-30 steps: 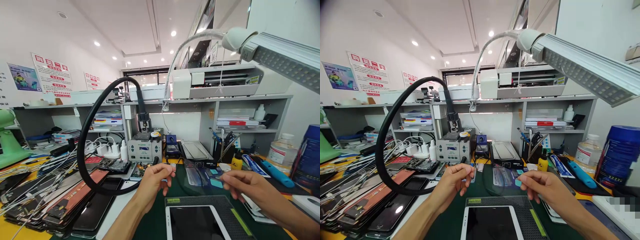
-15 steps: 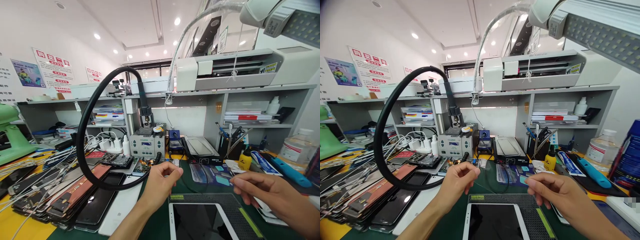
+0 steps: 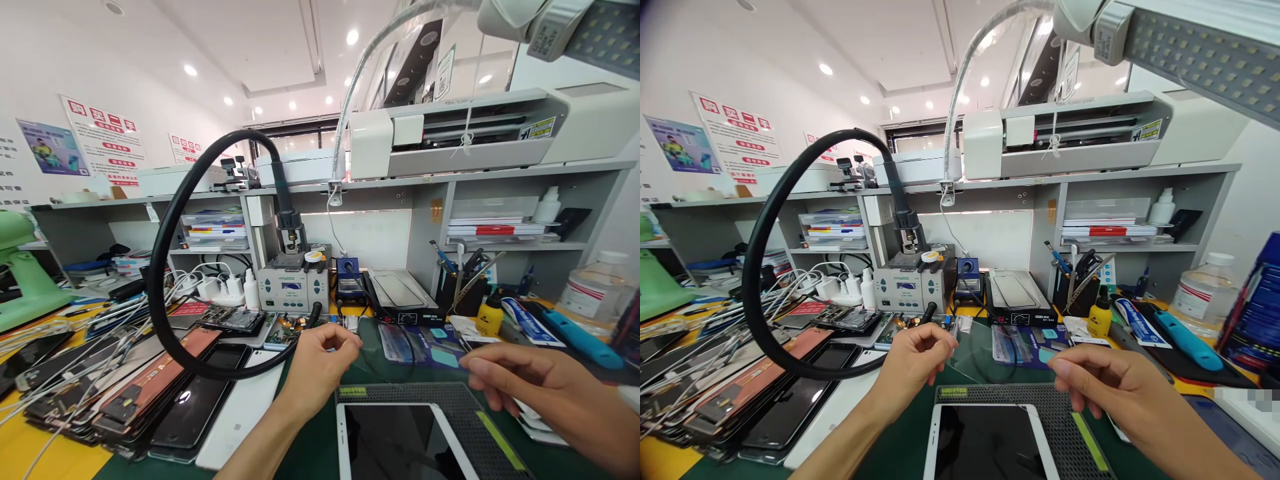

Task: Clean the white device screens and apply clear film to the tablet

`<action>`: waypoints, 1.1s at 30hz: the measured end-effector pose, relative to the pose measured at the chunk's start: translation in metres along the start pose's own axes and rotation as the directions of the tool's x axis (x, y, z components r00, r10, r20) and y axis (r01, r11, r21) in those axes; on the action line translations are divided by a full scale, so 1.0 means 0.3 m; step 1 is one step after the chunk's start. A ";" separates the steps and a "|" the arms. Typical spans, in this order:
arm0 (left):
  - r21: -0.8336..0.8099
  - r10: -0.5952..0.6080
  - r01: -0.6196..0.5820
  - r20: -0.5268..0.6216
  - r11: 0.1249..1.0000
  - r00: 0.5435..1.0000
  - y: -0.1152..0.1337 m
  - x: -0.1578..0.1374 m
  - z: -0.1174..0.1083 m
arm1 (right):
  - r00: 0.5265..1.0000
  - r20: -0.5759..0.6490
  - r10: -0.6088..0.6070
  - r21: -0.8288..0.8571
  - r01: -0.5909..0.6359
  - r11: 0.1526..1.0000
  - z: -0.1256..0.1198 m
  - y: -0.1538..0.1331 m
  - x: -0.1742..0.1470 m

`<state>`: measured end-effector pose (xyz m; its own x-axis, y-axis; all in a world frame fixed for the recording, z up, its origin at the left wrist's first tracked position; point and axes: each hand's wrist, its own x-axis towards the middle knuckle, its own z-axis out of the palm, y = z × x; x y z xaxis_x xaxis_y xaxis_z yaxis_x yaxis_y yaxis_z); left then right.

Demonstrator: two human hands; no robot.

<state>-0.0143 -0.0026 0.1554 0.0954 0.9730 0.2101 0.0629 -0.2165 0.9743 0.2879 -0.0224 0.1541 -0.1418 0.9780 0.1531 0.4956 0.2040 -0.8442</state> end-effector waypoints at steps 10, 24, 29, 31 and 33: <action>0.064 0.032 -0.030 -0.033 0.998 0.999 -0.011 0.002 0.003 | 0.999 0.045 0.006 -0.042 -0.004 0.999 -0.001 0.028 -0.002; -0.077 -0.101 0.102 0.016 0.992 0.995 -0.024 0.013 -0.001 | 0.998 0.017 0.067 0.191 -0.069 0.979 0.038 -0.014 0.024; -0.182 -0.159 0.169 0.070 0.969 0.985 -0.005 0.005 -0.009 | 0.999 0.029 0.046 0.145 -0.049 0.988 0.048 -0.049 -0.002; -0.236 -0.187 0.216 0.138 0.948 0.973 -0.001 0.002 -0.015 | 0.998 0.038 0.053 0.151 -0.058 0.987 0.049 -0.059 -0.010; -0.289 -0.211 0.267 0.210 0.919 0.955 -0.003 0.003 -0.021 | 0.997 0.041 0.059 0.147 -0.065 0.987 0.047 -0.061 -0.013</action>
<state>-0.0203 -0.0010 0.1553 0.2864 0.9579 -0.0225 -0.2037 0.0838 0.9755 0.2673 -0.0306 0.1618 -0.1470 0.9858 0.0817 0.3726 0.1317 -0.9186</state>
